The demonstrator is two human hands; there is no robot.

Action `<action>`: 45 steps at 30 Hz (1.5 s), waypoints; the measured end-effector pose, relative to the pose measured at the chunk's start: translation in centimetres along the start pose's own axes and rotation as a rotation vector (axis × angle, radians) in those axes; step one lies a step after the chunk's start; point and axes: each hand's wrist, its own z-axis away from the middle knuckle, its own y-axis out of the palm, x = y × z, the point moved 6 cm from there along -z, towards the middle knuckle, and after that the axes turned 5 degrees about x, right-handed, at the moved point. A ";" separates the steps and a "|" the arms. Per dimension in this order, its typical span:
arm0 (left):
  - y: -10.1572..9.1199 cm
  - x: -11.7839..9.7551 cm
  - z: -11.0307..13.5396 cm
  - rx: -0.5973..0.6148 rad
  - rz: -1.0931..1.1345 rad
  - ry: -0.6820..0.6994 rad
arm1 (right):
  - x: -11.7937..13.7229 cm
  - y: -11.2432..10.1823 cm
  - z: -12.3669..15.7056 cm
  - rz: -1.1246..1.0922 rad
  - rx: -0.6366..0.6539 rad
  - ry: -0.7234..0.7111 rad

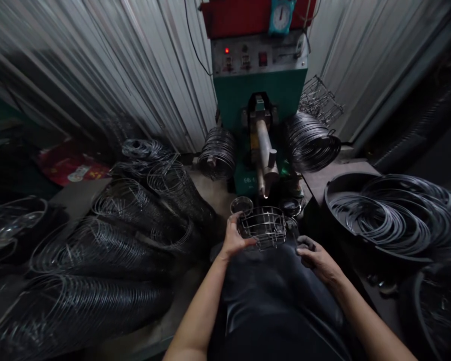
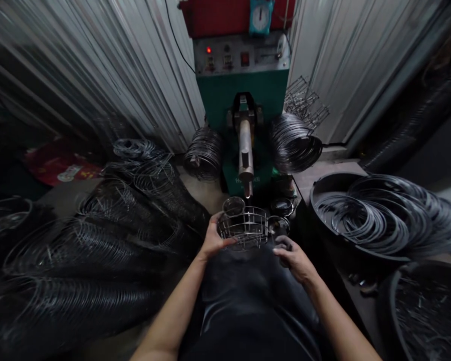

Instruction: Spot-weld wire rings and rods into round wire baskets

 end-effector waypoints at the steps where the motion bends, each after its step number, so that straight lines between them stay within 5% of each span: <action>1: 0.1 -1.1 0.2 0.004 -0.112 0.034 | 1.3 1.1 0.3 0.123 0.054 -0.046; 8: 1.0 -7.3 0.2 0.033 -0.521 0.149 | 7.5 6.8 -0.9 0.973 0.360 -0.232; 10: 1.4 -8.2 0.4 0.047 -0.558 0.164 | 8.2 7.4 -1.4 1.161 0.293 -0.254; 14: 2.2 -8.5 0.9 0.066 -0.576 0.165 | 7.9 7.8 -1.5 1.400 -0.040 -0.305; 17: 2.5 -7.9 0.9 0.078 -0.559 0.126 | 6.5 7.9 -1.3 1.313 -0.045 -0.409; 25: 1.7 -6.9 -0.9 0.138 -0.464 0.062 | 6.6 7.3 -1.9 1.101 0.335 -0.611; 45: 1.4 -5.6 -7.7 0.205 -0.453 0.007 | 9.0 7.4 -7.3 1.079 0.196 -0.728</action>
